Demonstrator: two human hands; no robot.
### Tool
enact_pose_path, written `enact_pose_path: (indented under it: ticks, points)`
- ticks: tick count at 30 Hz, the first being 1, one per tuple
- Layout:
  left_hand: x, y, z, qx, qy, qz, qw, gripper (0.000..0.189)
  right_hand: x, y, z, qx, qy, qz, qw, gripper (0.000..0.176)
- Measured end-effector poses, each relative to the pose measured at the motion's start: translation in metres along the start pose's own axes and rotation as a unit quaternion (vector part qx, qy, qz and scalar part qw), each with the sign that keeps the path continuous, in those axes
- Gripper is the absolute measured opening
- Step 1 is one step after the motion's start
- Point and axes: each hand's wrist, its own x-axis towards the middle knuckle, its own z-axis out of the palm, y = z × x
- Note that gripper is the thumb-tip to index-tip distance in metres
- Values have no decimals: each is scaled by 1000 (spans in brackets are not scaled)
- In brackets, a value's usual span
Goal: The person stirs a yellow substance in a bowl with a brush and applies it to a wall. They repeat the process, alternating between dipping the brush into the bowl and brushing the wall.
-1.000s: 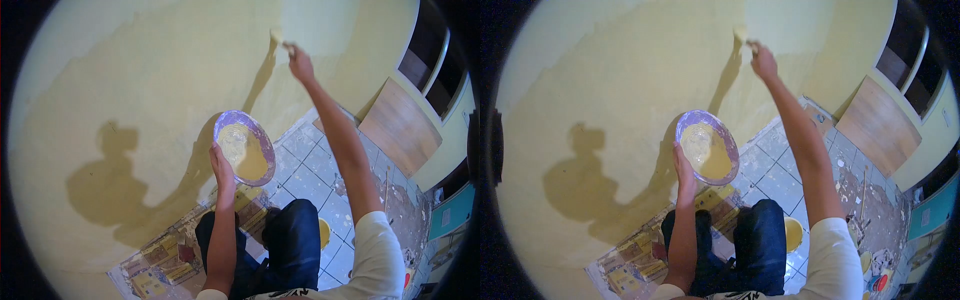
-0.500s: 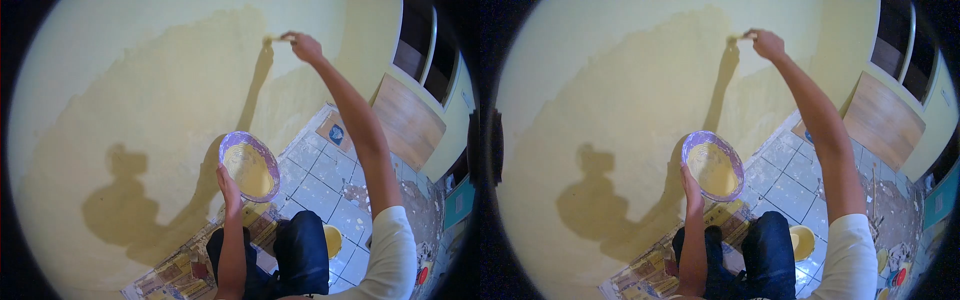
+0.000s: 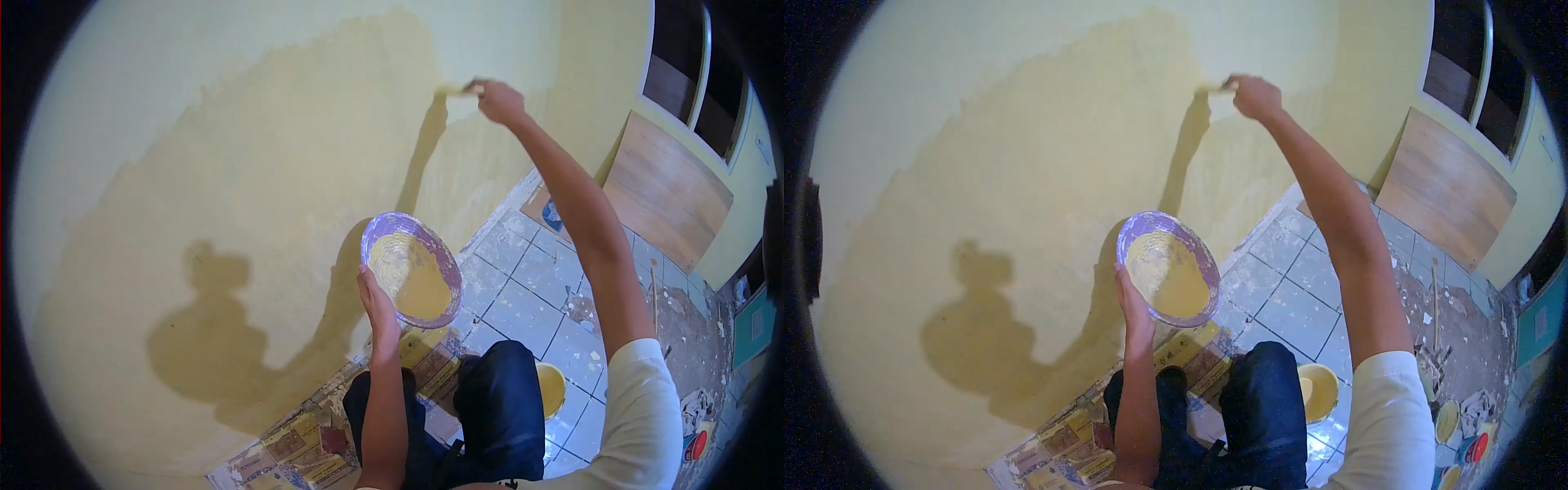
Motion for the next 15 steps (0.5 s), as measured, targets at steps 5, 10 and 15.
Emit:
enact_pose_path:
  ticks: [5, 10, 15]
  points:
    - [-5, 9, 6, 53, 3, 2, 999, 64, 45, -36, -66, 160, 147, 36, 975, 46]
    - [-6, 9, 2, 59, -4, -10, 998, 72, 43, -39, -53, 95, 53, 7, 994, 46]
    - [0, 4, -1, 33, -17, 7, 999, 67, 52, -16, -78, 136, 56, -42, 988, 47]
